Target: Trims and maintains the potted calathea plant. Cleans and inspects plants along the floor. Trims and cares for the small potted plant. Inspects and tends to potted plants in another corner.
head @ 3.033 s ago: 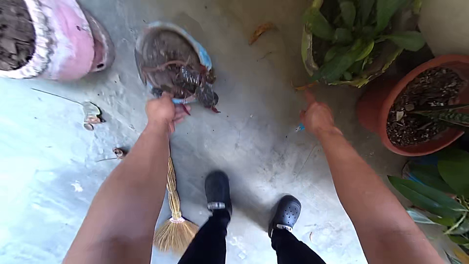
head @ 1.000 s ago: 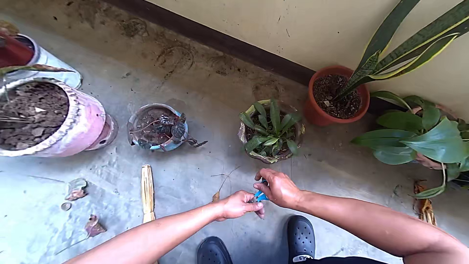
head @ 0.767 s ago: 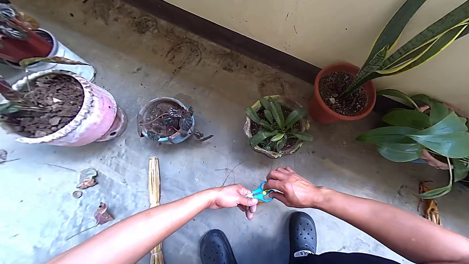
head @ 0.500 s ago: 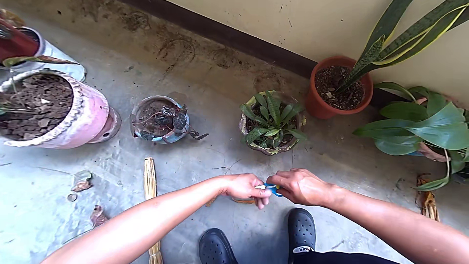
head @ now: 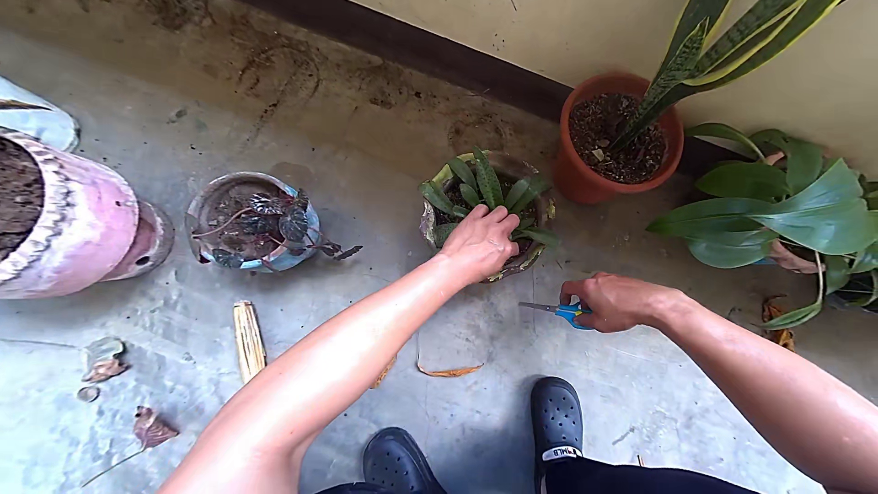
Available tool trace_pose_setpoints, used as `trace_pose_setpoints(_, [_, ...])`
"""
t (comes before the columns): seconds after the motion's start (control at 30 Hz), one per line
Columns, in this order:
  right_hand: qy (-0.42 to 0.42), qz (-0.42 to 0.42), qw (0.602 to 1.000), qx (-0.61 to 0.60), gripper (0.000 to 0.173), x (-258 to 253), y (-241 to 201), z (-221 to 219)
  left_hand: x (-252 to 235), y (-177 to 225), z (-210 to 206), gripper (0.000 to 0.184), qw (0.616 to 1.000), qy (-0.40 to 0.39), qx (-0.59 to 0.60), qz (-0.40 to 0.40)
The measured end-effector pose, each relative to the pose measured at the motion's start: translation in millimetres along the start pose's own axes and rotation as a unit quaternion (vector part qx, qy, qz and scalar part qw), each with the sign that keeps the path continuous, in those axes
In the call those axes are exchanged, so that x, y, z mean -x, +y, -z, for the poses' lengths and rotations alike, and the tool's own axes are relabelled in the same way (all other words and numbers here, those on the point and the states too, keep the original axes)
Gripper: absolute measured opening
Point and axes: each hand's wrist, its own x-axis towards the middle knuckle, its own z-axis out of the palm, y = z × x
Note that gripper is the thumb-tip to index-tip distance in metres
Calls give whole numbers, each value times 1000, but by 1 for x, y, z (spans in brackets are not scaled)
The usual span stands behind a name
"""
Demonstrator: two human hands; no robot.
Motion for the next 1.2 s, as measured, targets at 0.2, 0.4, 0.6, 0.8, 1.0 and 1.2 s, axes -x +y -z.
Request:
trace_pose_setpoints(0.2, [42,21,998,-29,30,0,17,13,4,-18,-7,23,995,67,-59,-50])
trace_pose_setpoints(0.4, [38,61,978,-195,23,-13,26,29,12,-22,-24,20,987,92,-76,-108])
trace_pose_setpoints(0.6, [3,29,932,-360,21,-36,26,44,19,-33,-32,19,980,151,-64,-113])
trace_pose_setpoints(0.8, [-21,4,936,-351,23,-52,14,57,24,-32,-37,18,974,181,-69,-121])
trace_pose_setpoints(1.0, [-14,-2,931,-365,24,-62,8,58,27,-34,-43,18,972,189,-69,-121])
trace_pose_setpoints(1.2, [20,17,946,-323,20,-66,11,56,25,-34,-46,18,970,200,-69,-119])
